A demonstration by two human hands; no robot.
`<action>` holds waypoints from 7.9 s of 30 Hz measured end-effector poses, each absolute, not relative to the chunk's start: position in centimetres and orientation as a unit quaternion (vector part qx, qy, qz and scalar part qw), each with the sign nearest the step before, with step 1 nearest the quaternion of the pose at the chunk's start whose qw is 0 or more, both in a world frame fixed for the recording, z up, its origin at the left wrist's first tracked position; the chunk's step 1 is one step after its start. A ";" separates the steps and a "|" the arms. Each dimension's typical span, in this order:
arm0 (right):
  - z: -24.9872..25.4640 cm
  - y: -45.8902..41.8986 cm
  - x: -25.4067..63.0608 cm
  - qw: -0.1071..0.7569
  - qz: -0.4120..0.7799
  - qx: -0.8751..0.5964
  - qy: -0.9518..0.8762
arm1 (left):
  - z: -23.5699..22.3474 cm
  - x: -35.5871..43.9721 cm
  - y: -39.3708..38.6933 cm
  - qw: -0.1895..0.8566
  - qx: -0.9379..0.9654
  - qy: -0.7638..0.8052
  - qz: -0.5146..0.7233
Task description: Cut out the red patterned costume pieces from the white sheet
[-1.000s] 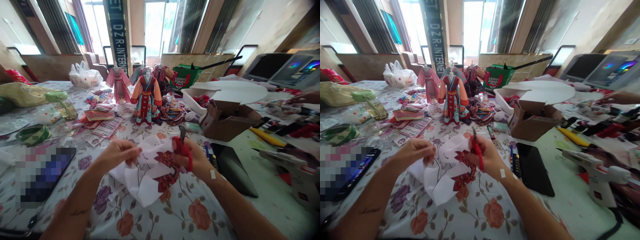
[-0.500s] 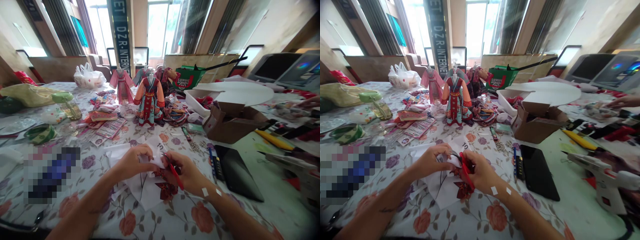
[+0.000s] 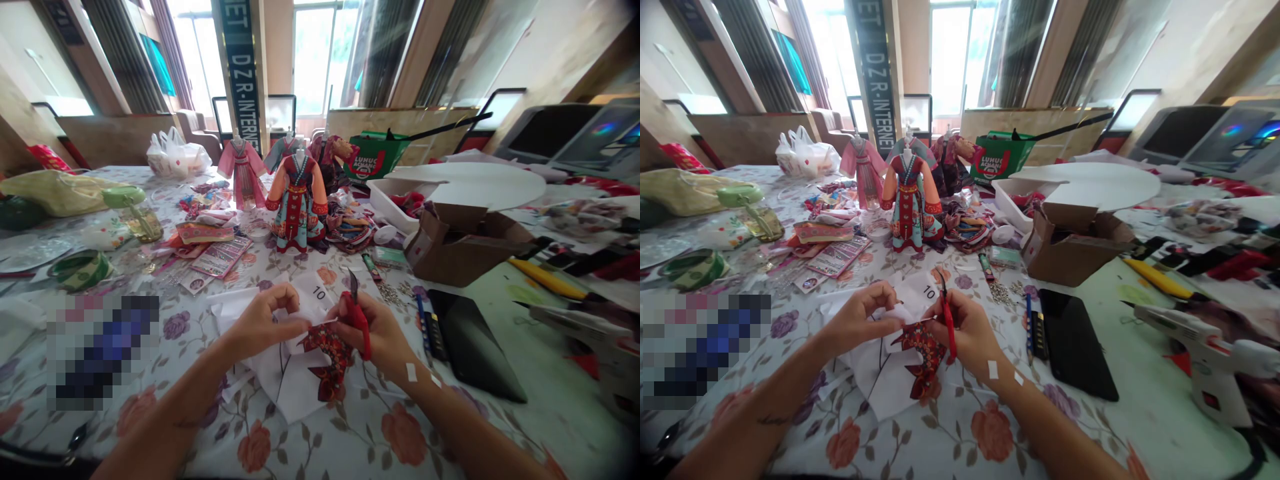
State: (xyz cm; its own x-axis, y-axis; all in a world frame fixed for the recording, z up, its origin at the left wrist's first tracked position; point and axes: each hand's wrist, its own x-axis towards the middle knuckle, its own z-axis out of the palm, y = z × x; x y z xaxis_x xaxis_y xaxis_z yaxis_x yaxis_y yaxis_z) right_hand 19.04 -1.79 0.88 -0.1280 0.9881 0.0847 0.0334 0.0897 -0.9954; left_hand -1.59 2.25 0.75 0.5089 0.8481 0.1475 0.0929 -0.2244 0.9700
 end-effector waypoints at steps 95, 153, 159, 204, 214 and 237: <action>-0.3 -4.6 18.1 0.328 0.631 -0.504 -0.491 | 1.3 -0.6 1.4 0.461 0.654 0.458 0.388; -0.7 -4.5 17.9 0.342 0.653 -0.475 -0.480 | 1.0 -1.0 1.6 0.651 0.512 0.401 0.391; -0.5 -4.5 18.0 0.338 0.647 -0.479 -0.488 | 1.0 -0.9 1.7 0.653 0.510 0.402 0.390; -0.9 -4.0 18.2 0.330 0.648 -0.481 -0.490 | 1.0 -0.8 1.7 0.530 0.612 0.434 0.396; -0.5 -4.1 18.1 0.335 0.637 -0.496 -0.485 | 0.9 -0.8 1.7 0.537 0.611 0.428 0.394; -0.8 -4.2 18.3 0.326 0.651 -0.475 -0.495 | 0.8 -1.0 1.7 0.561 0.603 0.436 0.364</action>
